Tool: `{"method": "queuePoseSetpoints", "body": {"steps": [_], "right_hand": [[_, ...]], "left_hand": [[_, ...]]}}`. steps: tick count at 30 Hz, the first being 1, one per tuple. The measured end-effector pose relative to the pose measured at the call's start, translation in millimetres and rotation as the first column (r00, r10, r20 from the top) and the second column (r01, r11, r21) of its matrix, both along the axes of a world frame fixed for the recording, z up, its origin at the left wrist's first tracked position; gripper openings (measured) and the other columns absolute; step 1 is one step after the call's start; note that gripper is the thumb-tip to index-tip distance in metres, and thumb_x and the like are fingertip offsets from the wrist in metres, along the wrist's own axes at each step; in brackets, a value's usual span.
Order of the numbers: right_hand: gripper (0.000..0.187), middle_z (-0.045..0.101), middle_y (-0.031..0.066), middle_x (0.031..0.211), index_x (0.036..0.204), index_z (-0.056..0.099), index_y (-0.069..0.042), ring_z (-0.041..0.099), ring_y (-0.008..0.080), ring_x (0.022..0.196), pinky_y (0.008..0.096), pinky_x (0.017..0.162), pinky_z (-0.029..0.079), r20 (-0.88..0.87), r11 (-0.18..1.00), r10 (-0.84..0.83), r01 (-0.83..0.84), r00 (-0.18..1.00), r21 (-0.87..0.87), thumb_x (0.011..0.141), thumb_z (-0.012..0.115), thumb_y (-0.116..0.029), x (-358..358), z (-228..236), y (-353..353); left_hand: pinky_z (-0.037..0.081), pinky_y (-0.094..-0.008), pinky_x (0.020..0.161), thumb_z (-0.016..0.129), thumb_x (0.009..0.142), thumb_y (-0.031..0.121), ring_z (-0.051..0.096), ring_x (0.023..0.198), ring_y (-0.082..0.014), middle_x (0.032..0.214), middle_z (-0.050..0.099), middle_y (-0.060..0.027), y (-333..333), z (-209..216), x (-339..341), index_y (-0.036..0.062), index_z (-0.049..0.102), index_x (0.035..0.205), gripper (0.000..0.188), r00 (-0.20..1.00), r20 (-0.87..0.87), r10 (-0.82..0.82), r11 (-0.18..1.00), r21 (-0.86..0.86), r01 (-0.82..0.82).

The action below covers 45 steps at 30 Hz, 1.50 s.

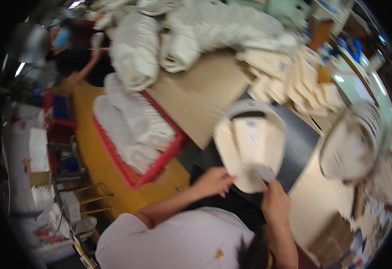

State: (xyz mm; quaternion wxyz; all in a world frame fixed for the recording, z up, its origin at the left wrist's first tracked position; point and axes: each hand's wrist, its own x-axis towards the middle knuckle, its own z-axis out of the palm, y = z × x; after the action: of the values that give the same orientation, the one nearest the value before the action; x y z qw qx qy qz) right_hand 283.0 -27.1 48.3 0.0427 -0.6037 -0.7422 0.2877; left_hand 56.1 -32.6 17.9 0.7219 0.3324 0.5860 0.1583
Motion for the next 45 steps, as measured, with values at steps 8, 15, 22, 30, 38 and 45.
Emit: {"method": "queuePoseSetpoints", "body": {"steps": [8,15,22,30,38,45], "right_hand": [[0.051,0.064,0.0185,0.113,0.139,0.044,-0.004,0.067,0.0346,0.082,0.0371,0.067,0.055,0.007,0.992,0.12,-0.12,0.993,0.036,0.089,0.054,-0.005,-21,-2,11],[0.044,0.064,0.0197,0.103,0.132,0.046,-0.002,0.063,0.0403,0.079,0.045,0.066,0.051,-0.324,0.916,0.157,-0.014,0.933,0.402,0.089,0.055,-0.005,-29,0,1],[0.039,0.062,0.0197,0.118,0.134,0.049,-0.003,0.064,0.0367,0.102,0.0379,0.085,0.051,-0.349,0.98,-0.098,0.152,0.932,0.129,0.095,0.049,-0.008,-18,-5,13],[0.052,0.049,0.0166,0.125,0.141,0.041,-0.004,0.051,0.0333,0.109,0.0371,0.098,0.039,-0.304,0.835,-0.388,0.471,0.87,0.284,0.091,0.052,0.0,13,-23,27],[0.057,0.05,0.0124,0.126,0.142,0.039,-0.004,0.051,0.024,0.109,0.0358,0.097,0.039,-0.61,0.886,-0.448,0.418,0.653,-0.204,0.091,0.062,-0.014,-11,-8,15],[0.061,0.044,0.013,0.14,0.143,0.028,0.002,0.045,0.0206,0.125,0.0336,0.104,0.038,-0.648,0.668,-0.739,0.08,0.182,-0.74,0.095,0.06,-0.018,-45,-22,-5]], "left_hand": [[0.047,-0.0243,0.045,0.056,0.097,0.033,0.056,0.048,-0.0107,0.063,0.057,-0.0048,2,-18,-13,-0.0028,0.062,0.099,0.036,1.0,0.006,-0.011,0.98,0.199,0.009],[0.049,-0.0248,0.046,0.055,0.097,0.032,0.059,0.051,-0.0114,0.066,0.059,-0.0062,5,-16,-15,-0.003,0.061,0.098,0.036,0.999,0.041,-0.028,0.988,0.152,0.021],[0.053,-0.026,0.053,0.056,0.097,0.031,0.066,0.061,-0.0152,0.078,0.064,-0.0101,7,-13,-25,-0.0044,0.058,0.099,0.036,0.995,0.067,0.071,0.985,0.151,-0.08],[0.054,-0.0255,0.07,0.061,0.095,0.022,0.058,0.072,-0.009,0.09,0.062,-0.0055,26,-26,-29,-0.0014,0.057,0.116,0.032,0.994,-0.055,0.092,0.925,0.375,-0.065],[0.052,-0.037,0.09,0.061,0.083,0.001,0.06,0.11,-0.0213,0.125,0.057,-0.0088,29,3,-50,0.0062,0.038,0.139,0.061,0.59,0.61,0.528,0.84,-0.276,-0.467],[0.057,-0.0373,0.081,0.059,0.086,0.005,0.057,0.113,-0.0207,0.134,0.046,-0.0093,21,-9,-48,0.0138,0.022,0.145,0.071,0.712,0.525,0.466,0.878,-0.175,-0.445]]}}
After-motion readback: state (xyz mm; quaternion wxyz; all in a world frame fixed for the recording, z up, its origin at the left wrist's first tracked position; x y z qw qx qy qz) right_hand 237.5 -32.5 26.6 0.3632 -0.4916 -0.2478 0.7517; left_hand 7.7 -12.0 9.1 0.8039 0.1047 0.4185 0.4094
